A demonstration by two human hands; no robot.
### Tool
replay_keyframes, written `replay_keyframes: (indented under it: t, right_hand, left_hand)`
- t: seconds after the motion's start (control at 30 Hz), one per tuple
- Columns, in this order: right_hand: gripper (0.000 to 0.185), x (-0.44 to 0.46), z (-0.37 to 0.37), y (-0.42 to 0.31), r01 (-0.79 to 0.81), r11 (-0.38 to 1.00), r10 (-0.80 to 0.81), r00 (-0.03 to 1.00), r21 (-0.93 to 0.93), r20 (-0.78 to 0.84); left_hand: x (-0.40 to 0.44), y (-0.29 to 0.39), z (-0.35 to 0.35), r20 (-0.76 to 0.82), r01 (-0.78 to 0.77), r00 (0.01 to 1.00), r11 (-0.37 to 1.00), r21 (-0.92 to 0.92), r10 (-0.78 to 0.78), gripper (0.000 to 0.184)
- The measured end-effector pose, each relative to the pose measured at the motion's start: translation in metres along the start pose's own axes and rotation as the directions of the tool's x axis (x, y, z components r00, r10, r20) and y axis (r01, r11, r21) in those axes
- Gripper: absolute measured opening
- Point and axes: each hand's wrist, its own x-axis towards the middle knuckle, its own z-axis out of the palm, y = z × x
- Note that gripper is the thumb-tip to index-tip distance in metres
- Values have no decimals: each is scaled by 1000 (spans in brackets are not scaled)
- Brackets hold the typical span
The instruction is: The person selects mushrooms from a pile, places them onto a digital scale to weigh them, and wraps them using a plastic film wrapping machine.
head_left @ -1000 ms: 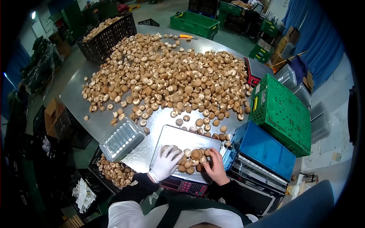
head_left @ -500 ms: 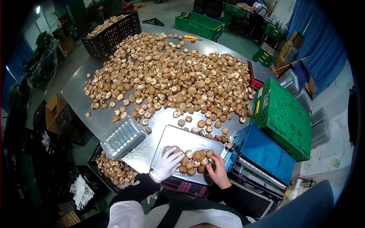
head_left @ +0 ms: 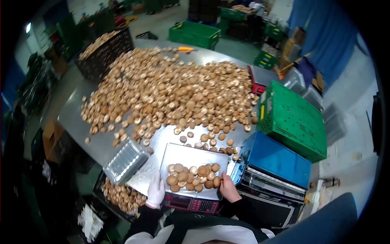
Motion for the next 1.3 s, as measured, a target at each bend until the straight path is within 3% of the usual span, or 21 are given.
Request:
replay_keyframes:
  t: [0.03, 0.1, 0.17, 0.23, 0.3, 0.37, 0.43, 0.47, 0.6, 0.7, 0.77, 0.83, 0.9, 0.93, 0.97, 1.1, 1.13, 1.23, 1.3]
  right_hand:
    - [39, 0, 4, 4, 6, 1000, -6, 1000, -1, 1]
    - [31, -1, 17, 20, 28, 999, -26, 995, 23, -99]
    - [28, -5, 18, 17, -62, 991, 66, 997, 115, -29]
    - [22, -12, 26, 20, 8, 990, 4, 996, 143, -84]
    - [19, -24, 18, 8, 17, 979, -4, 998, 201, -67]
    - [20, -32, 16, 16, 48, 967, -33, 998, 250, -61]
    - [21, -43, -12, 2, -18, 915, 17, 1000, 402, 7]
    - [23, -53, -34, -7, -131, 809, 81, 990, 573, 111]
    - [32, -76, -102, 22, -2, 776, 9, 1000, 631, -8]
    - [34, -89, -154, 64, -11, 744, 85, 993, 668, -79]
    - [35, -98, -195, 94, 9, 777, 107, 984, 630, -146]
    - [34, -105, -240, 113, -82, 781, 222, 963, 619, -153]
    - [34, -105, -269, 157, -33, 862, 172, 958, 505, -231]
    - [34, -106, -284, 172, -53, 857, 201, 950, 513, -238]
    - [34, -107, -297, 184, -78, 847, 235, 942, 525, -239]
    - [32, -102, -324, 242, -98, 924, 243, 897, 368, -370]
    - [30, -100, -329, 248, -87, 978, 163, 883, 188, -441]
    - [30, -103, -332, 265, -123, 992, 119, 901, 17, -417]
    - [34, -108, -331, 265, -156, 981, 187, 921, 116, -342]
  left_hand:
    - [-4, -16, 10, 29, -6, 1000, 1000, 30, 5, 38]
    - [2, -5, 8, 96, -37, 994, 994, -107, 47, 36]
    - [5, -17, 19, 97, 17, 995, 983, -180, 0, 33]
    - [9, -43, 30, 33, 13, 999, 977, -212, -6, 29]
    - [14, -56, 29, -43, -89, 996, 980, -177, 82, 31]
    - [24, -28, 17, -75, -93, 994, 974, -206, 79, 31]
    - [32, 14, 5, -36, -44, 999, 957, -288, 35, 30]
    - [35, 35, 2, 4, -20, 1000, 943, -333, 22, 30]
    - [40, 113, 16, 197, 53, 979, 886, -460, 44, 30]
    - [41, 162, 57, 335, 58, 935, 880, -472, 118, 29]
    - [44, 196, 98, 385, -3, 905, 908, -420, 181, 28]
    - [52, 208, 153, 406, -42, 888, 917, -397, 216, 27]
    - [60, 222, 209, 403, -19, 878, 862, -507, 257, 27]
    - [70, 219, 244, 350, -116, 881, 862, -493, 319, 28]
    - [69, 242, 252, 327, -281, 861, 901, -332, 389, 30]
    - [70, 284, 306, 324, -408, 832, 892, -192, 450, 31]
    - [70, 289, 315, 339, -402, 834, 900, -169, 436, 31]
    - [67, 298, 330, 372, -363, 846, 924, -121, 382, 29]
    - [66, 296, 331, 394, -346, 841, 928, -136, 371, 30]
